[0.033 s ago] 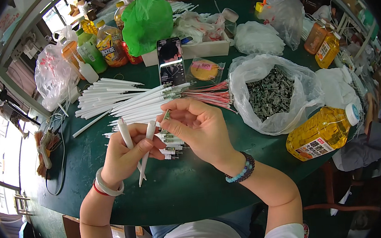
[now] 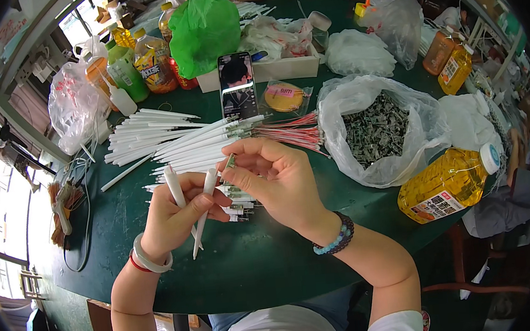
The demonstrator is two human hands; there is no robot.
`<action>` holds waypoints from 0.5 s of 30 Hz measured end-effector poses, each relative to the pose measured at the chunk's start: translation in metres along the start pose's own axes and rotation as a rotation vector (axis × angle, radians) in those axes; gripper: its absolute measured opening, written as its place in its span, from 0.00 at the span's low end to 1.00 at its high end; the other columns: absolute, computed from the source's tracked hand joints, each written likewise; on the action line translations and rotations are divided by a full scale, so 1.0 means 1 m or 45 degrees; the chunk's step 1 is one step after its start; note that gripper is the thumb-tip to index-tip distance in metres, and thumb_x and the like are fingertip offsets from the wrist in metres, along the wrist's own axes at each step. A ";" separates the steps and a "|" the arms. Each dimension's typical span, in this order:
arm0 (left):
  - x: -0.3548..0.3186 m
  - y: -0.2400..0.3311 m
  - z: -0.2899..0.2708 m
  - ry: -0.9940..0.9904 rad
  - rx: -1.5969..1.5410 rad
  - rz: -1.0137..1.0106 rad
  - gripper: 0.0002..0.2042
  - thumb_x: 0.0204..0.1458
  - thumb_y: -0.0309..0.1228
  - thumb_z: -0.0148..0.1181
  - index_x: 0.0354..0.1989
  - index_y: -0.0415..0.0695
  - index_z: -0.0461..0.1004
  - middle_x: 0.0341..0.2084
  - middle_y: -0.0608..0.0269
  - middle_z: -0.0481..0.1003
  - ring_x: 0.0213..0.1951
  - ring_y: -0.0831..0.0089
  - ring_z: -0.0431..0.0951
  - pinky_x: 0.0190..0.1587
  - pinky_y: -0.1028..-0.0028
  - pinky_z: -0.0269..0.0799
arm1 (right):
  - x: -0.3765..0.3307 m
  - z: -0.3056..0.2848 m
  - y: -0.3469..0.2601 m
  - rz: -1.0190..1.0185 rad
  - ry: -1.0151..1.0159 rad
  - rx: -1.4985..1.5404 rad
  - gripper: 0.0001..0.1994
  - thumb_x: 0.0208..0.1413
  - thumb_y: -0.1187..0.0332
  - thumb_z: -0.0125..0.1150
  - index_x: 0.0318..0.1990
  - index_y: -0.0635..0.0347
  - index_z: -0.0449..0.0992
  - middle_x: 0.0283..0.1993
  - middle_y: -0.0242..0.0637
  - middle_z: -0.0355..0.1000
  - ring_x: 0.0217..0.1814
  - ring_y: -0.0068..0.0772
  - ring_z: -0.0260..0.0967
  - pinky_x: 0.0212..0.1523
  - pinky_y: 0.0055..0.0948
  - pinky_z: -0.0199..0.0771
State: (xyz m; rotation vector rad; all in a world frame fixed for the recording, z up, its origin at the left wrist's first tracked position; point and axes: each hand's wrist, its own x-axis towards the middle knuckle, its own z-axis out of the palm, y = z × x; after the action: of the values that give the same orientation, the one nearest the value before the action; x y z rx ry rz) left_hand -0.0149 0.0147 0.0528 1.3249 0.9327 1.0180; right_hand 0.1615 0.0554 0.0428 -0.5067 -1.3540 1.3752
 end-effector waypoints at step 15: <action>-0.001 0.001 0.006 -0.024 0.084 -0.027 0.12 0.52 0.25 0.47 0.43 0.34 0.66 0.31 0.59 0.75 0.29 0.76 0.76 0.34 0.79 0.71 | -0.001 0.001 -0.006 0.028 0.011 -0.057 0.12 0.47 0.75 0.58 0.41 0.68 0.68 0.33 0.38 0.72 0.37 0.21 0.70 0.37 0.16 0.68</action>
State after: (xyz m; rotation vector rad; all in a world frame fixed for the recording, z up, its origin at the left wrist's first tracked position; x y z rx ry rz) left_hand -0.0100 0.0120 0.0543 1.3743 0.9717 0.9639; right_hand 0.1628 0.0525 0.0481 -0.5586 -1.3789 1.3616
